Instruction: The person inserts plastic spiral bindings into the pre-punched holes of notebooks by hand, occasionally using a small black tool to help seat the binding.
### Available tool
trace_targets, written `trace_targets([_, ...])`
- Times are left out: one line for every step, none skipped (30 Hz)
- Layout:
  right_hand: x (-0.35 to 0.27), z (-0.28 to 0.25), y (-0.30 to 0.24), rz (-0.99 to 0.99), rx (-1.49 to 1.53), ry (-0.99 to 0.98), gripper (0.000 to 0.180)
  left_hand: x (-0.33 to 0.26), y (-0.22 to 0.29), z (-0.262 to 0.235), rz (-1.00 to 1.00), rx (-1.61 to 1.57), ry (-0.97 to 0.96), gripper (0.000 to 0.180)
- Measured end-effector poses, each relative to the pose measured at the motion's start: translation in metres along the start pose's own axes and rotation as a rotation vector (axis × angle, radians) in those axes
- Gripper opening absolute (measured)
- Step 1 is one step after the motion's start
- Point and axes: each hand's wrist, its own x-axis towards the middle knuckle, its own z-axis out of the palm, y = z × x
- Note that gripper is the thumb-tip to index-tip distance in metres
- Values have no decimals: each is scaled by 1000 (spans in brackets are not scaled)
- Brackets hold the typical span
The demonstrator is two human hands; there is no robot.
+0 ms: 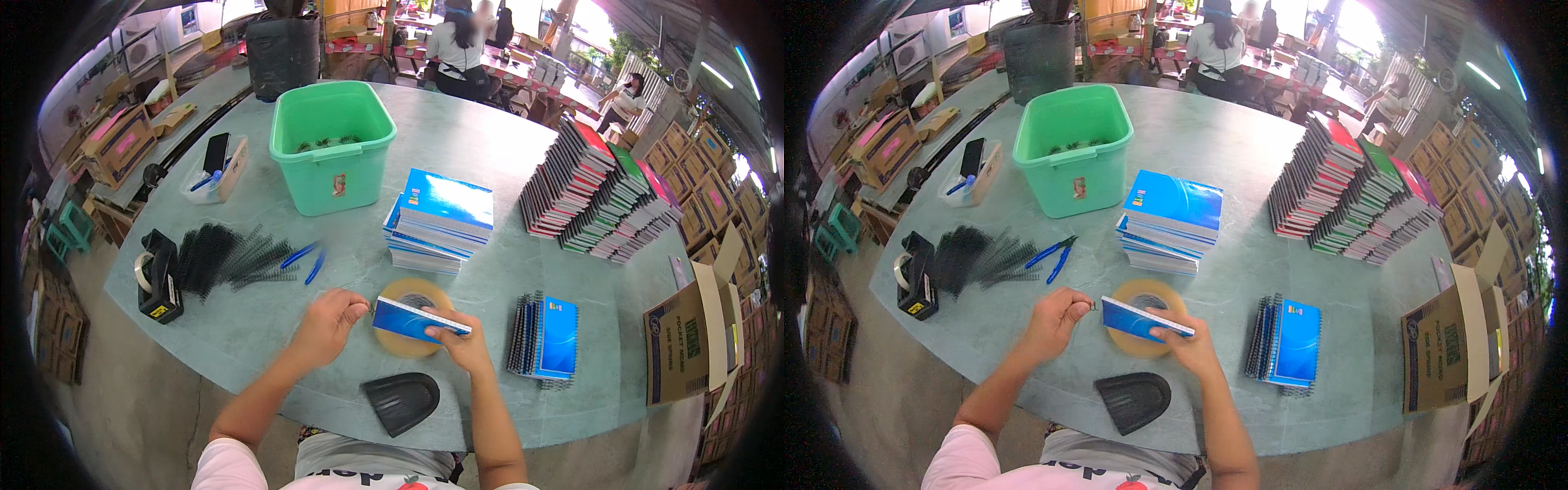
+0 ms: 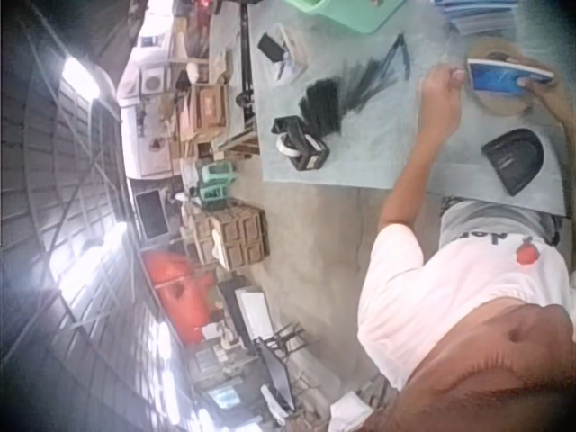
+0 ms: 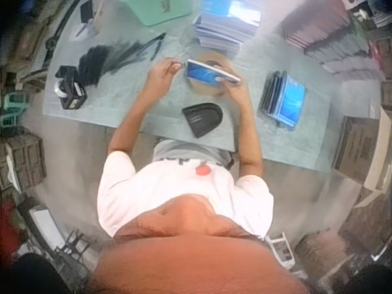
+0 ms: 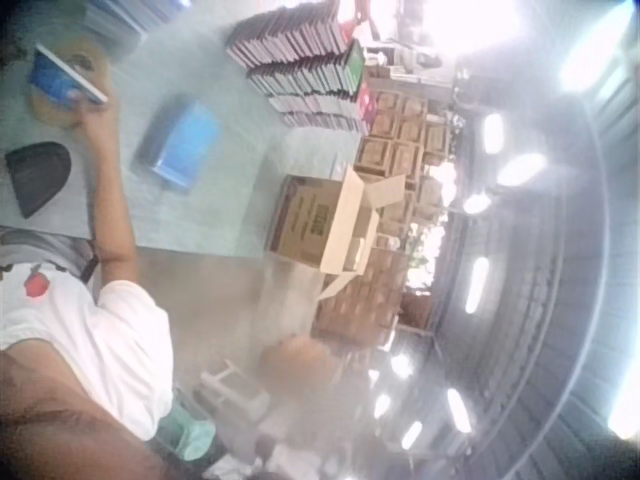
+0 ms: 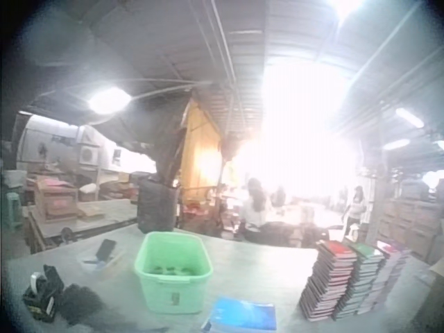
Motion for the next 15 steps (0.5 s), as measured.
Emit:
trace_targets([1,-2,3,-32,-25,-17,29,-1,2,3,81,53,57,22])
trace_targets([1,-2,2,-23,-30,-35,29,0,3,5,105,63,75,20])
trace_targets([1,-3,1,-14,-35,-51,29,0,3,6,129,74,91,19])
trace_targets([1,-3,-1,-4,-40,-67,29,0,4,7,154,85,107,18])
trace_targets([1,-3,-1,-15,-50,-70,28,0,4,9,145,89,121,17])
trace_targets([1,-3,-2,-25,-61,-73,27,-1,5,11,136,92,136,16])
trace_targets([1,-3,-3,-36,-71,-77,27,-1,5,12,126,96,150,16])
trace_targets([1,-4,-1,-56,-71,-89,26,-1,3,12,132,116,138,17])
trace_targets([2,-5,1,-76,-72,-102,26,0,0,12,138,136,127,17])
trace_targets([3,-5,3,-96,-73,-114,25,1,-1,12,144,156,115,17])
trace_targets([3,-6,2,-80,-77,-109,25,2,0,11,117,168,96,17])
trace_targets([3,-6,1,-63,-81,-104,24,5,2,9,90,179,76,18])
trace_targets([3,-6,1,-46,-85,-98,24,7,4,8,63,190,57,18])
trace_targets([3,-5,1,-62,-89,-104,24,8,8,7,48,146,62,19])
trace_targets([3,-5,1,-78,-93,-110,25,8,13,6,34,102,67,19])
